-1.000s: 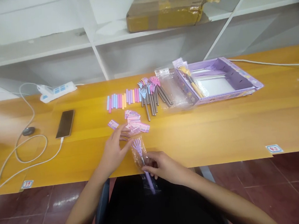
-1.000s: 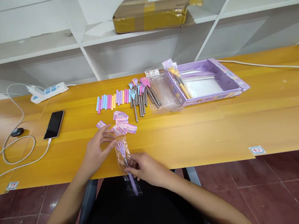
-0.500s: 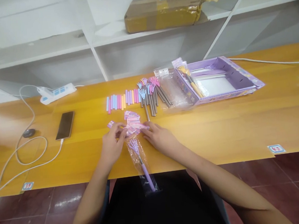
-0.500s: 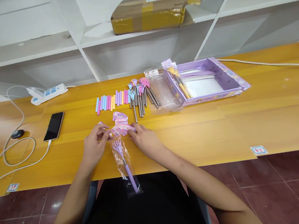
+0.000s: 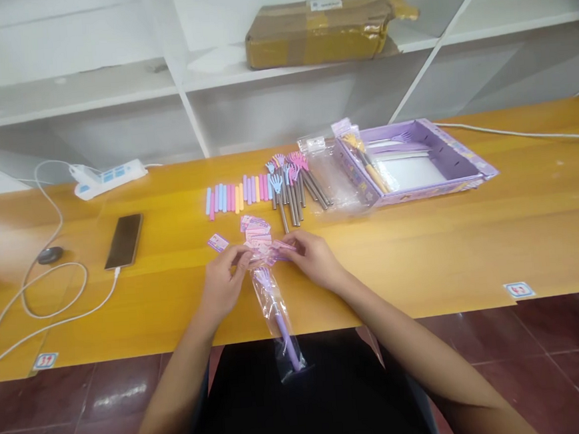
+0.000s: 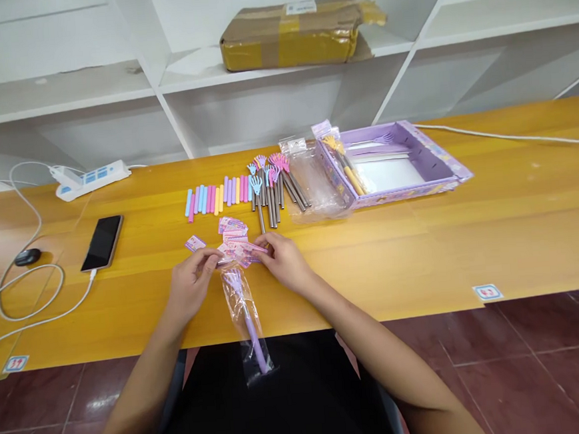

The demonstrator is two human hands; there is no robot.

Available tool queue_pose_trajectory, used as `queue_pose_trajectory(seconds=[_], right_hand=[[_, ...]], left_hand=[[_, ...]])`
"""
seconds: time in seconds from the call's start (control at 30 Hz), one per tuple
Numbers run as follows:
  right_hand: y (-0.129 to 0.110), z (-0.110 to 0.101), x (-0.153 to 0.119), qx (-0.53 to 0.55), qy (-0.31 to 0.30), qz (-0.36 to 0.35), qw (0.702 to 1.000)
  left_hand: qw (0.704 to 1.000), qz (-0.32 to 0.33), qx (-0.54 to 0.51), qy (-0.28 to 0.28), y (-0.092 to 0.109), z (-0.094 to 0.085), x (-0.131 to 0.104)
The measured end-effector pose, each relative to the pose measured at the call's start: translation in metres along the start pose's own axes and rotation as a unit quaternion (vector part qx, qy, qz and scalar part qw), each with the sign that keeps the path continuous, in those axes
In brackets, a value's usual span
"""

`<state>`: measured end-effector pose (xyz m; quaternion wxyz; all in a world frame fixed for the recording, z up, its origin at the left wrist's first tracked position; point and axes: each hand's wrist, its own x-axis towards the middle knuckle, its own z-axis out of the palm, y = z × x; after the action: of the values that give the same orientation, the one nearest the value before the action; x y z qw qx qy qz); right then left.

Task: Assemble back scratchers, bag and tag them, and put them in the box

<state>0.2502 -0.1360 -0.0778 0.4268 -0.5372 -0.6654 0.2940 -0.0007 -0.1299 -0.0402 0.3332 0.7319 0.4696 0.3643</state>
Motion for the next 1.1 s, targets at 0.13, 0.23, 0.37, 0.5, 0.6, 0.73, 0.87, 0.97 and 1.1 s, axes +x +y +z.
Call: queue_pose_trajectory(seconds=[0.13, 0.23, 0.37, 0.5, 0.6, 0.73, 0.87, 0.97, 1.1], right_hand=[[-0.006, -0.006, -0.001, 0.004, 0.050, -0.046, 0.998], [-0.017, -0.011, -0.006, -0.001, 0.094, -0.111, 0.989], [-0.034, -0.018, -0.013, -0.052, 0.036, -0.275, 0.959], [-0.045, -0.014, -0.010, -0.122, -0.055, -0.339, 0.931], [-0.043, -0.004, 0.000, -0.087, -0.020, -0.254, 0.963], [-0.032, 0.009, 0.009, 0.032, 0.051, -0.143, 0.988], [-0.028, 0.011, 0.009, 0.121, 0.059, -0.104, 0.985], [-0.031, 0.008, 0.008, 0.145, 0.061, -0.105, 0.982], [-0.031, 0.006, 0.009, 0.132, 0.088, -0.120, 0.980]], left_hand=[[0.999, 0.028, 0.026, -0.010, 0.001, 0.001, -0.002], [0.999, 0.024, 0.023, 0.006, 0.002, 0.003, -0.002], [0.999, -0.005, -0.013, 0.035, 0.000, 0.004, -0.002], [0.997, -0.028, -0.040, 0.067, -0.005, 0.004, -0.004], [0.996, -0.021, -0.044, 0.078, -0.007, 0.003, -0.005], [0.999, 0.025, -0.011, 0.045, -0.002, 0.000, -0.005], [0.999, 0.018, -0.042, 0.009, 0.007, 0.000, -0.005], [0.990, -0.022, -0.140, 0.005, 0.010, 0.000, -0.005], [0.965, -0.056, -0.256, -0.015, 0.009, -0.002, -0.005]])
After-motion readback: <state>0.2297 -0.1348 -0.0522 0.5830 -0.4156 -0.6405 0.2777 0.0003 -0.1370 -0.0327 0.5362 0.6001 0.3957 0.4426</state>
